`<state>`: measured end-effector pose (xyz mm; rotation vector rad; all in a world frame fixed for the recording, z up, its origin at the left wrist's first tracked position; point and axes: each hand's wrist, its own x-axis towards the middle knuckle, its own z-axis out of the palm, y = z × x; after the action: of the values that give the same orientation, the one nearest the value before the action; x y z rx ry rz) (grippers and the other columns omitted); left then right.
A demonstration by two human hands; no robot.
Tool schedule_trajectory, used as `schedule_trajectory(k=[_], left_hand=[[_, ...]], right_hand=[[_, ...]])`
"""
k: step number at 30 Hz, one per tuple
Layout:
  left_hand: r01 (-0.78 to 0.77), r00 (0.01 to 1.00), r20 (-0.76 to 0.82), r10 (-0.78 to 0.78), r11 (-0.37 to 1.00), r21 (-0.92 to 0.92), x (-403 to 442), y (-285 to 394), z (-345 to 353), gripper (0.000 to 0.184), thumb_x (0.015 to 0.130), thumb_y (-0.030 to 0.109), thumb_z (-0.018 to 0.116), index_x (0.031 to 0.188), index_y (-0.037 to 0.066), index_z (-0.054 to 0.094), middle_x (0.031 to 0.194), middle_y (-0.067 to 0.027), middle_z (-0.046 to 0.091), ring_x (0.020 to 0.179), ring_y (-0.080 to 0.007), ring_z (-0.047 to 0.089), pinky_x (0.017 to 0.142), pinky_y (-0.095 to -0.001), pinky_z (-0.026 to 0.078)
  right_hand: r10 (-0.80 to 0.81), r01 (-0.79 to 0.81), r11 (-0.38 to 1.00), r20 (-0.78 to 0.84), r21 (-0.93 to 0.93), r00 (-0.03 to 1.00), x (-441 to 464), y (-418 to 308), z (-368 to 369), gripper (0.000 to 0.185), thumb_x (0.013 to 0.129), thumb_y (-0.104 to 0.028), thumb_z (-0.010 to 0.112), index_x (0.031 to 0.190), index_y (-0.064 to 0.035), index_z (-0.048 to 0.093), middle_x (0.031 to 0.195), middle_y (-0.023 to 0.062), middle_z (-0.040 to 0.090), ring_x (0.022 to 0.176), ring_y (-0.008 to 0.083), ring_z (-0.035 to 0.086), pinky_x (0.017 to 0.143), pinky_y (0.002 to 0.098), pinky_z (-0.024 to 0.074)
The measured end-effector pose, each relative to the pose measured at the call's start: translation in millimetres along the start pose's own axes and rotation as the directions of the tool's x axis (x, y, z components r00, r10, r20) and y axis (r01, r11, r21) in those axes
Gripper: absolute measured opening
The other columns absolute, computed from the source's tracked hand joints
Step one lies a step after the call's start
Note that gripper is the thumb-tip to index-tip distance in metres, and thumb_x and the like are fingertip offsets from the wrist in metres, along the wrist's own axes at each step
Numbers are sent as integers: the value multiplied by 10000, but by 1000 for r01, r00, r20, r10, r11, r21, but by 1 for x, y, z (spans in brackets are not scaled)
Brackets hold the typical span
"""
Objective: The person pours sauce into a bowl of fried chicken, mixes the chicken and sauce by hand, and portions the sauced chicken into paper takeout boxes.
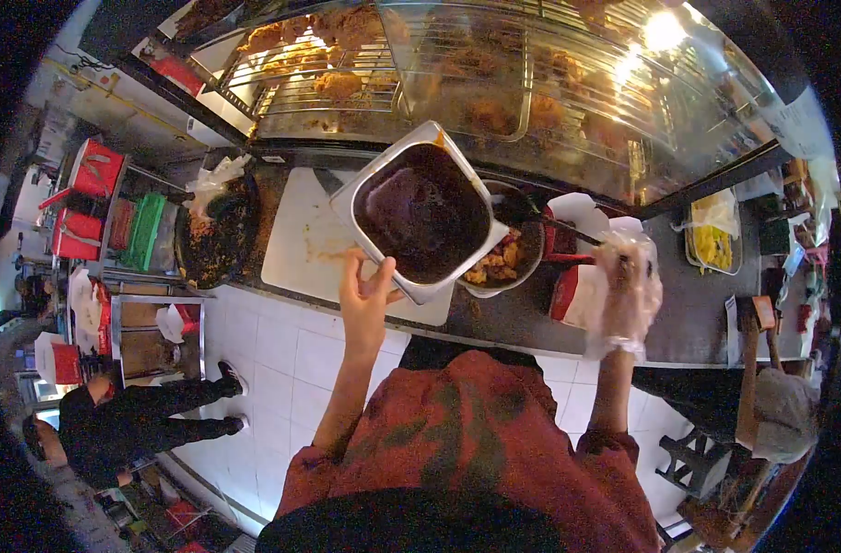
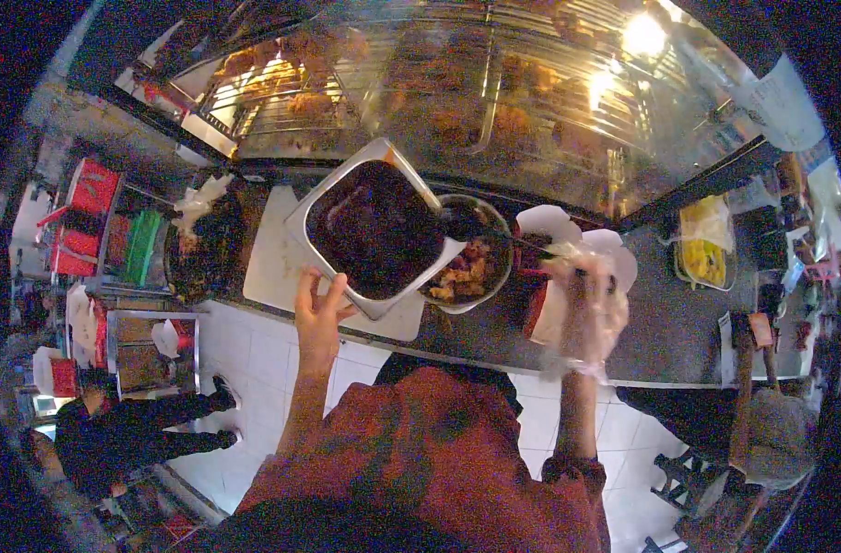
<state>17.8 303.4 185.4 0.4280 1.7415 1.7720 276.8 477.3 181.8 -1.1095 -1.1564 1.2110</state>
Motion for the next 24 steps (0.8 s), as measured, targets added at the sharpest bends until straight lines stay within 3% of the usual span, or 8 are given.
schedule_trajectory(k=[3, 6, 10, 14, 16, 20, 22, 24], left_hand=[[-10, 1000, -13, 10, 999, -36, -4, -2, 9, 161, 838, 111, 589, 923, 89, 455, 906, 15, 510, 731, -43, 535, 597, -237, 556], [-14, 1000, 19, 15, 999, -49, -4, -7, 13, 189, 840, 126, 593, 947, 85, 442, 847, 10, 534, 729, -52, 544, 578, -226, 543], [-45, 999, -30, 44, 999, -16, -9, -17, 18, 212, 845, 122, 588, 983, 67, 436, 856, -29, 543, 771, -85, 564, 561, -227, 541], [-60, 995, -75, 65, 996, 60, -14, -21, 28, 190, 841, 72, 580, 963, 31, 440, 1093, -89, 484, 823, -96, 547, 566, -226, 541], [-96, 991, -81, 110, 984, 152, -18, -22, 29, 187, 835, 58, 583, 951, 18, 441, 1182, -100, 437, 844, -113, 544, 568, -207, 530], [-45, 996, -75, 51, 996, 76, -24, -15, 35, 175, 837, 46, 578, 931, 15, 434, 1173, -101, 446, 833, -121, 557, 563, -202, 519], [-45, 996, -69, 49, 998, 51, -23, -18, 35, 160, 846, 55, 568, 926, 27, 432, 1152, -94, 455, 842, -124, 568, 567, -204, 522], [-38, 998, -45, 38, 999, -9, -24, -19, 35, 273, 853, 143, 585, 1059, 83, 417, 862, -30, 592, 774, -96, 582, 599, -238, 522]], right_hand=[[-289, 306, 952, 407, 26, 866, -23, -36, 59, 109, 830, -80, 568, 918, -34, 612, 915, 134, 636, 848, 243, 605, 744, 339, 479], [-452, 777, 612, 740, -149, 498, -23, -38, 80, 127, 793, -60, 586, 917, -60, 611, 979, 89, 618, 856, 253, 601, 776, 349, 457], [-440, 745, 649, 723, -154, 533, -49, -25, 79, 101, 790, -82, 587, 880, -36, 597, 897, 100, 620, 827, 284, 580, 729, 369, 444], [-309, 439, 892, 568, -105, 763, -68, 4, 81, 74, 844, -75, 546, 825, -7, 571, 900, 130, 618, 785, 236, 614, 671, 330, 502], [129, -169, 980, 318, 103, 939, -77, 15, 87, 134, 869, -110, 534, 816, 9, 567, 888, 118, 612, 765, 214, 610, 690, 303, 512], [256, -306, 897, 189, 320, 948, -72, 10, 93, 154, 867, -127, 550, 857, 26, 563, 866, 120, 605, 745, 213, 609, 693, 302, 525], [147, -171, 977, 188, 123, 971, -66, 33, 83, 243, 831, -218, 614, 939, -1, 602, 885, 81, 634, 773, 157, 595, 696, 267, 470], [235, -280, 927, 196, 250, 952, -63, 24, 76, 281, 840, -266, 595, 953, -9, 599, 890, 82, 635, 783, 176, 604, 697, 276, 476]])
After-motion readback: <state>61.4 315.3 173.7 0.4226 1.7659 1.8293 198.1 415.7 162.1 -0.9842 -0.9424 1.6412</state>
